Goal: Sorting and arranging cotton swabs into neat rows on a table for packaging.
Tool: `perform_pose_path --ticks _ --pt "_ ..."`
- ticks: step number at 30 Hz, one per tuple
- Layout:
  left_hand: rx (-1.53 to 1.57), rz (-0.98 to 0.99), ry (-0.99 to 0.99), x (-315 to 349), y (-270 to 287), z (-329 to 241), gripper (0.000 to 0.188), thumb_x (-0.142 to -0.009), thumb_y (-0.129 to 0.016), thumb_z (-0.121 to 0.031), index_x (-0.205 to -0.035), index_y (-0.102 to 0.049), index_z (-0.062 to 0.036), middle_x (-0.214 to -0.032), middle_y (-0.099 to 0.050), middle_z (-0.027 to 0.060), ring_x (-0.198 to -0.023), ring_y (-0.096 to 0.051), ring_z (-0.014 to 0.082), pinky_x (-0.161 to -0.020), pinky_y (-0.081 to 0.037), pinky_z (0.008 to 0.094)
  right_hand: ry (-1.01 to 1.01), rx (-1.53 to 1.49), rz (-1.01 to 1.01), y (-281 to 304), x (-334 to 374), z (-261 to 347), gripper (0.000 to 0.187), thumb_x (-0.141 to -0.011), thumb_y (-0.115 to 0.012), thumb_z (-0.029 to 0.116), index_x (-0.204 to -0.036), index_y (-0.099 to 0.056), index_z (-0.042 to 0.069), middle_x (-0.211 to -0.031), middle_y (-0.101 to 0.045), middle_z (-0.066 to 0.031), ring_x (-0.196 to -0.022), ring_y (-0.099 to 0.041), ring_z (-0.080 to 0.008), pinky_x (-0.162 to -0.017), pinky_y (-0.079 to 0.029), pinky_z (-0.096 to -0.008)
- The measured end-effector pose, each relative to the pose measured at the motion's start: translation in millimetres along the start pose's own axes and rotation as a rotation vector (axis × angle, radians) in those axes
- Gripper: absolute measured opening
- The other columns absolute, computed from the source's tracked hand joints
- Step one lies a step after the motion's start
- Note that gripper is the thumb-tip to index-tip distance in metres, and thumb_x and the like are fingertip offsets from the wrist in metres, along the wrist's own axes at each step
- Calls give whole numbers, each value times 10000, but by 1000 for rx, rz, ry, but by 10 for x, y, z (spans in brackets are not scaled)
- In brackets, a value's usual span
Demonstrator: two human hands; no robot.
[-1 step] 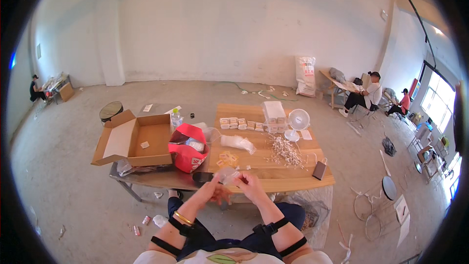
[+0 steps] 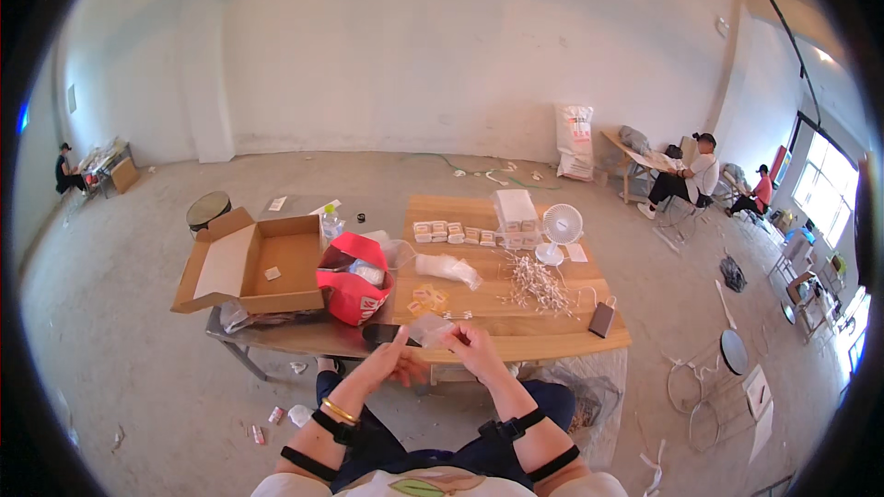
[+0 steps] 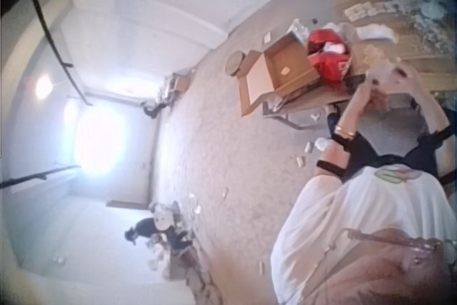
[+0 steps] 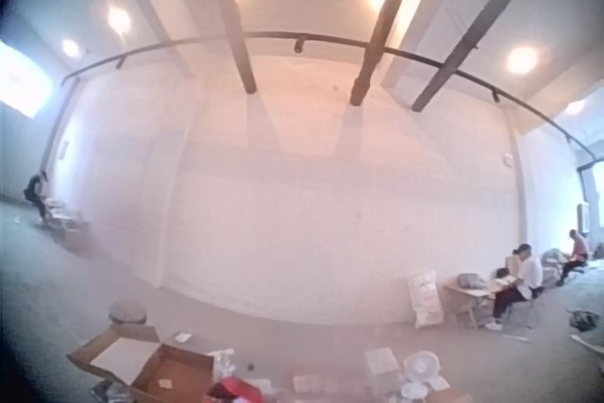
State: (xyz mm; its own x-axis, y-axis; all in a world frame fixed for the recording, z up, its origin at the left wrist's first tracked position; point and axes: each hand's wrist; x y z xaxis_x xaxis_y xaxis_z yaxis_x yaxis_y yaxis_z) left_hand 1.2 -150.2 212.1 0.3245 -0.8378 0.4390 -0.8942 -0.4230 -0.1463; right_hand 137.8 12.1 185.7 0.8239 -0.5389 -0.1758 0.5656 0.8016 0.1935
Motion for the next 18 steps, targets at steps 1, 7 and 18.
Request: perform_pose_path --ticks 1,7,18 --pt "-45 -38 -73 65 125 34 532 -1004 -522 -480 -810 -727 -29 -711 -710 98 -575 -623 137 -579 -487 273 -7 -18 -23 -4 -12 -9 162 -932 -700 180 -871 -657 37 -748 -587 54 -701 -490 -33 -628 -417 -227" --pt "-669 -356 -687 188 -33 -108 247 -838 -757 -243 -906 -733 -7 -789 -722 104 -711 -695 207 -693 -520 312 -28 130 121 -35 -26 46 182 -933 -702 214 -906 -669 37 -734 -591 34 -675 -491 -55 -610 -421 -248" --pt "-634 -152 -609 206 -30 -172 151 -828 -766 -111 -861 -708 26 -766 -728 96 -687 -679 118 -655 -526 273 -78 -77 256 -87 28 170 152 -957 -674 205 -932 -671 55 -788 -603 46 -717 -504 -46 -643 -424 -236"
Point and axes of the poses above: each hand's wrist, its own x-axis away from the middle knuckle, its own y-axis out of the back of the hand, z = x × y
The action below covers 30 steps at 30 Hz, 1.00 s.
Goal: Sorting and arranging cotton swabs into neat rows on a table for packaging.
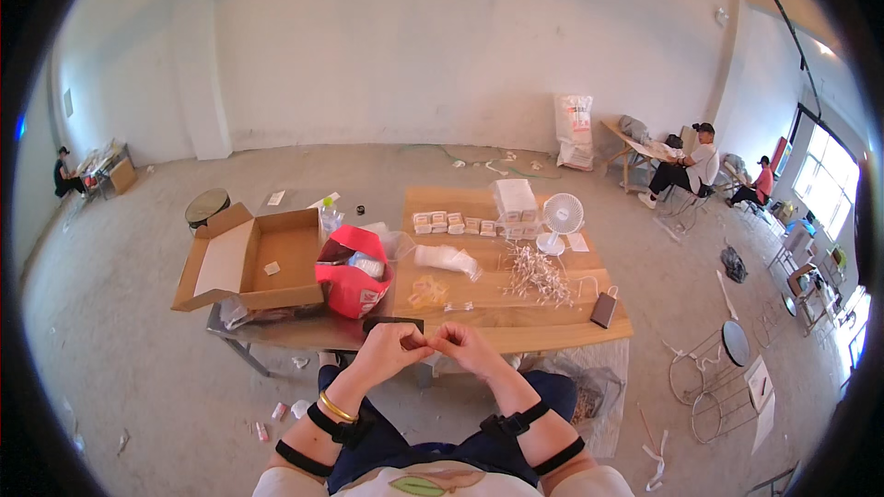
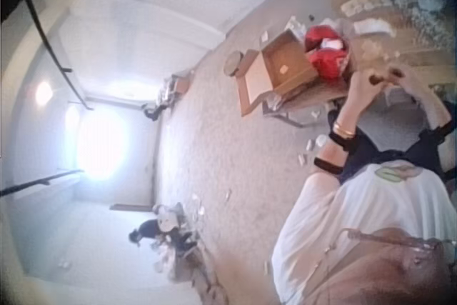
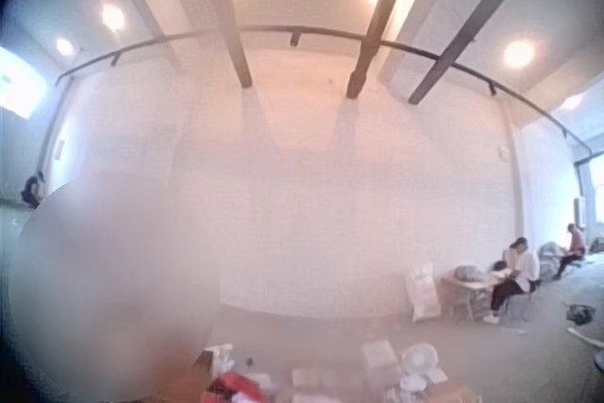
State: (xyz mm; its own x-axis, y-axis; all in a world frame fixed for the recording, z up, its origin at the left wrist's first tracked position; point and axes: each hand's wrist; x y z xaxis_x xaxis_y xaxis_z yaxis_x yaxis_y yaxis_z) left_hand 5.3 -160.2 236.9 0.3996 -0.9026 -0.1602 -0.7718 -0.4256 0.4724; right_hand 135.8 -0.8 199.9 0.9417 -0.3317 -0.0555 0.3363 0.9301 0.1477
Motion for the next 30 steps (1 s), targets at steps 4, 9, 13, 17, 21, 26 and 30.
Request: perform_pose_path --ticks 4,9,13,17,21,26,30 --pt "45 46 43 11 36 33 127 -842 -742 -99 -861 -707 22 -763 -727 86 -685 -667 101 -653 -518 260 16 -42 20 -17 -16 -104 165 -958 -674 221 -919 -663 61 -754 -591 48 -692 -502 -50 -612 -420 -241" --pt "229 -9 102 35 -2 156 112 -856 -721 -111 -833 -707 -2 -725 -704 29 -620 -623 105 -593 -488 280 -59 59 -1 -76 -4 -102 168 -944 -690 195 -839 -631 79 -711 -512 91 -665 -433 -26 -582 -356 -222" --pt "-414 -318 -8 89 -52 137 170 -815 -767 -173 -817 -705 -15 -769 -719 41 -693 -677 186 -640 -517 332 -2 278 -68 -91 14 -179 157 -932 -691 170 -823 -628 75 -679 -504 81 -644 -438 -36 -563 -361 -243" --pt "-390 -214 -253 95 47 119 619 -736 -834 -329 -1222 -573 -47 -1225 -615 161 -1141 -592 321 -966 -454 437 -135 269 -55 -19 46 -131 150 -925 -690 162 -830 -628 64 -726 -556 62 -667 -472 -44 -590 -392 -235" --pt "-503 71 -414 110 40 48 1033 -695 -853 -409 -1486 -277 -79 -1522 -350 200 -1392 -371 376 -1149 -291 484 -58 -10 156 46 3 -220 181 -923 -687 211 -888 -658 36 -772 -609 20 -694 -525 -89 -632 -441 -281" --pt "-457 173 -426 45 -7 59 1067 -692 -832 -453 -1509 -275 -54 -1349 -461 201 -1234 -469 414 -1062 -368 464 -80 -94 244 36 29 -118 137 -926 -685 156 -853 -635 52 -829 -632 19 -759 -554 -70 -712 -448 -238" --pt "-510 164 -376 66 2 157 946 -683 -838 -432 -1432 -386 -71 -1187 -491 197 -1101 -515 390 -987 -410 444 -97 -4 190 27 12 -131 165 -918 -706 179 -834 -634 57 -760 -603 33 -711 -522 -61 -650 -416 -237"
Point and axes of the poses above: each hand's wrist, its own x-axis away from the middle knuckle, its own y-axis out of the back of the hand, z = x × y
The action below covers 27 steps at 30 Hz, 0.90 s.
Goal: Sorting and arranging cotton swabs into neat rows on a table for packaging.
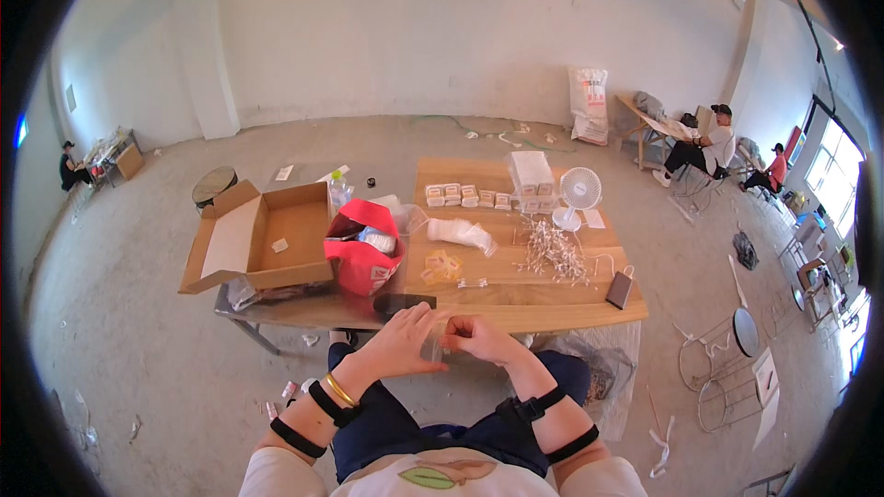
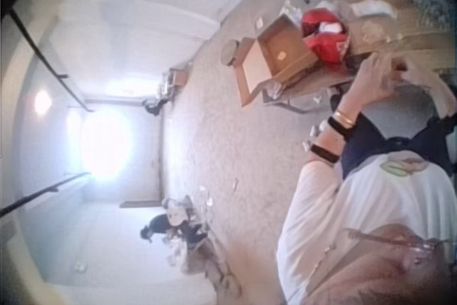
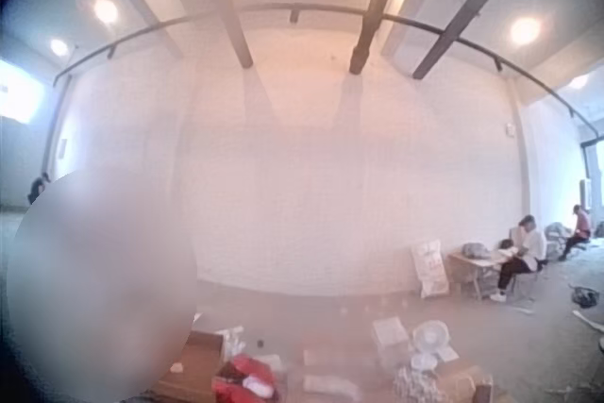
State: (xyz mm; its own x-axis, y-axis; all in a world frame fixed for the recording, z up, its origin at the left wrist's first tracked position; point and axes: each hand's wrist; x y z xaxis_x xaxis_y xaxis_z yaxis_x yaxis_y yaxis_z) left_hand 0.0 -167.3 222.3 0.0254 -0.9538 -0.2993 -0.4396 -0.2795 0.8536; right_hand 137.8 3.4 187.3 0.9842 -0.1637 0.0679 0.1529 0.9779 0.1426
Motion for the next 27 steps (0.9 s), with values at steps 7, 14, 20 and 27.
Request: perform_pose_path --ticks 7,14,20,27 --pt "42 -3 -1 101 61 85 771 -670 -865 -346 -1293 -502 -72 -1140 -501 168 -1119 -514 374 -976 -427 428 -81 29 24 -61 -73 -11 186 -908 -722 181 -804 -623 62 -707 -548 48 -664 -477 -53 -604 -381 -237" --pt "228 -9 62 193 2 213 723 -669 -886 -323 -1260 -554 -73 -1113 -500 131 -1102 -514 326 -993 -421 383 -75 -25 45 -125 -176 -206 164 -906 -717 161 -816 -631 54 -720 -570 44 -671 -491 -58 -614 -395 -237" --pt "302 -39 120 271 -117 400 645 -656 -890 -308 -1166 -591 -51 -1068 -525 125 -1069 -528 323 -953 -442 381 -79 28 34 -205 -296 -402 186 -905 -719 207 -839 -658 44 -733 -602 21 -674 -505 -74 -614 -403 -260" --pt "-151 -248 533 592 -508 1528 504 -641 -862 -247 -1053 -616 -94 -1075 -562 101 -1060 -532 336 -923 -420 442 -195 -41 -84 -224 -388 -810 235 -984 -612 235 -947 -689 15 -849 -685 -16 -751 -602 -89 -711 -492 -249"
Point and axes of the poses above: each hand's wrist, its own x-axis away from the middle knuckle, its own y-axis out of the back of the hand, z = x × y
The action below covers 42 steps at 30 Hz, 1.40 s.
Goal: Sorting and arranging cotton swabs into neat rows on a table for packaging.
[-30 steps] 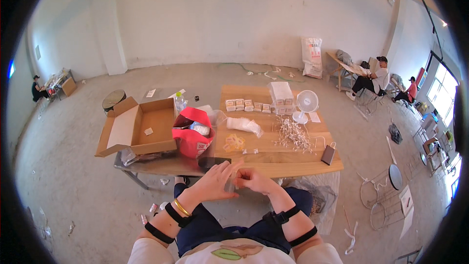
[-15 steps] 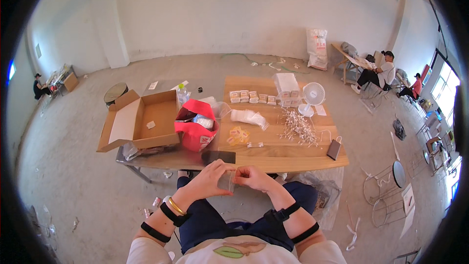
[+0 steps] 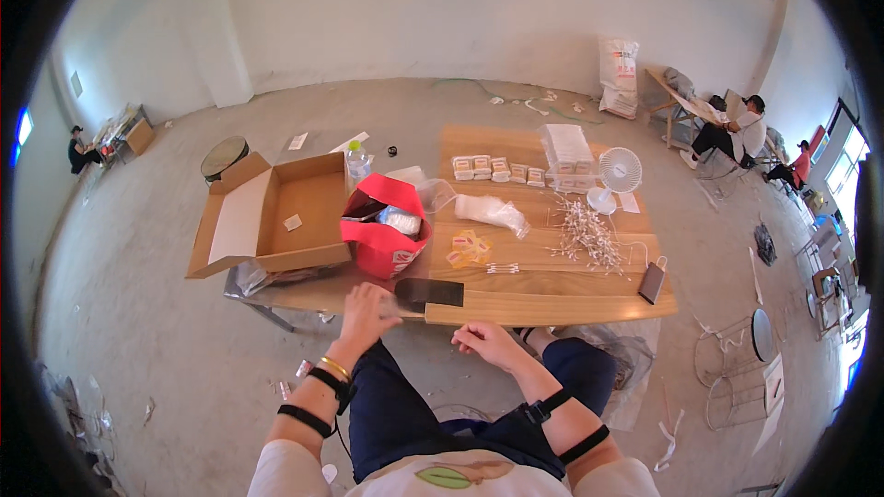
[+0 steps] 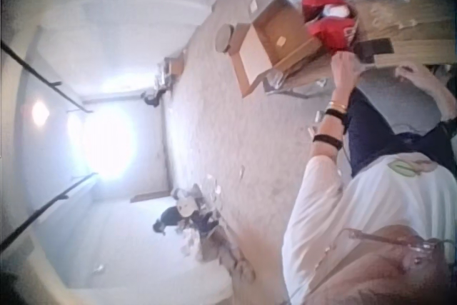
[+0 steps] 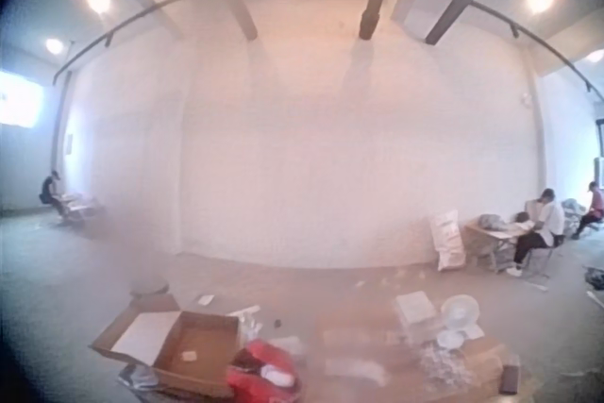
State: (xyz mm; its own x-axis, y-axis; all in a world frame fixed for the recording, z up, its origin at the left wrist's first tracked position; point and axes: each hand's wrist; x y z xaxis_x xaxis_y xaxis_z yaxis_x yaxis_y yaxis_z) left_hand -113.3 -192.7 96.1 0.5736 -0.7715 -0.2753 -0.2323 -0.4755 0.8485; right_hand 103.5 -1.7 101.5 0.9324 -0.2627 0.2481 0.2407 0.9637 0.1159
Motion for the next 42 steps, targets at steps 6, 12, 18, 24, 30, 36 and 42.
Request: perform_pose_path --ticks 6,12,18,24,30,36,42 --pt "-135 36 158 -220 -420 559 572 -599 -880 -281 -1093 -615 -167 -1112 -574 77 -1129 -506 317 -951 -384 459 -95 -4 32 131 -56 -248 267 -1007 -576 247 -984 -685 4 -914 -703 -33 -794 -622 -96 -750 -510 -255" --pt "-143 113 70 -386 -797 829 654 -577 -893 -339 -1146 -610 -184 -1162 -578 72 -1159 -498 316 -980 -369 462 -177 -37 47 195 -173 -422 258 -1014 -569 239 -1016 -681 6 -958 -701 -41 -837 -624 -100 -802 -517 -260" --pt "-27 171 -23 -567 -821 849 711 -586 -888 -349 -1214 -603 -173 -1172 -594 71 -1167 -504 320 -1013 -370 462 -224 -76 46 231 -264 -529 264 -1018 -560 246 -1020 -680 11 -964 -700 -52 -851 -633 -115 -817 -524 -274" --pt "-57 302 -124 -746 -683 636 702 -627 -865 -372 -1232 -591 -146 -1208 -597 77 -1195 -507 296 -1038 -377 448 -232 -95 36 231 -273 -578 266 -1017 -562 245 -1031 -679 7 -961 -699 -58 -865 -641 -129 -818 -522 -277" --pt "-216 340 -235 -832 -787 443 719 -645 -853 -409 -1242 -578 -117 -1236 -586 62 -1228 -499 268 -1060 -371 435 -235 -102 55 230 -235 -722 278 -1016 -563 252 -1038 -679 1 -952 -700 -61 -869 -641 -131 -818 -516 -281" --pt "-309 453 -294 -939 -760 159 809 -609 -867 -453 -1252 -555 -75 -1207 -578 81 -1218 -501 276 -1048 -379 422 -220 -98 -21 384 -143 -716 282 -1014 -562 255 -1044 -685 3 -942 -699 -55 -863 -637 -126 -814 -515 -279" --pt "69 362 -320 -1030 -984 -441 720 -785 -763 -454 -1308 -511 -28 -1316 -522 167 -1214 -507 345 -1022 -409 471 -214 -156 -259 814 -61 -835 279 -1005 -576 257 -1049 -690 6 -935 -694 -40 -856 -632 -116 -806 -512 -270"
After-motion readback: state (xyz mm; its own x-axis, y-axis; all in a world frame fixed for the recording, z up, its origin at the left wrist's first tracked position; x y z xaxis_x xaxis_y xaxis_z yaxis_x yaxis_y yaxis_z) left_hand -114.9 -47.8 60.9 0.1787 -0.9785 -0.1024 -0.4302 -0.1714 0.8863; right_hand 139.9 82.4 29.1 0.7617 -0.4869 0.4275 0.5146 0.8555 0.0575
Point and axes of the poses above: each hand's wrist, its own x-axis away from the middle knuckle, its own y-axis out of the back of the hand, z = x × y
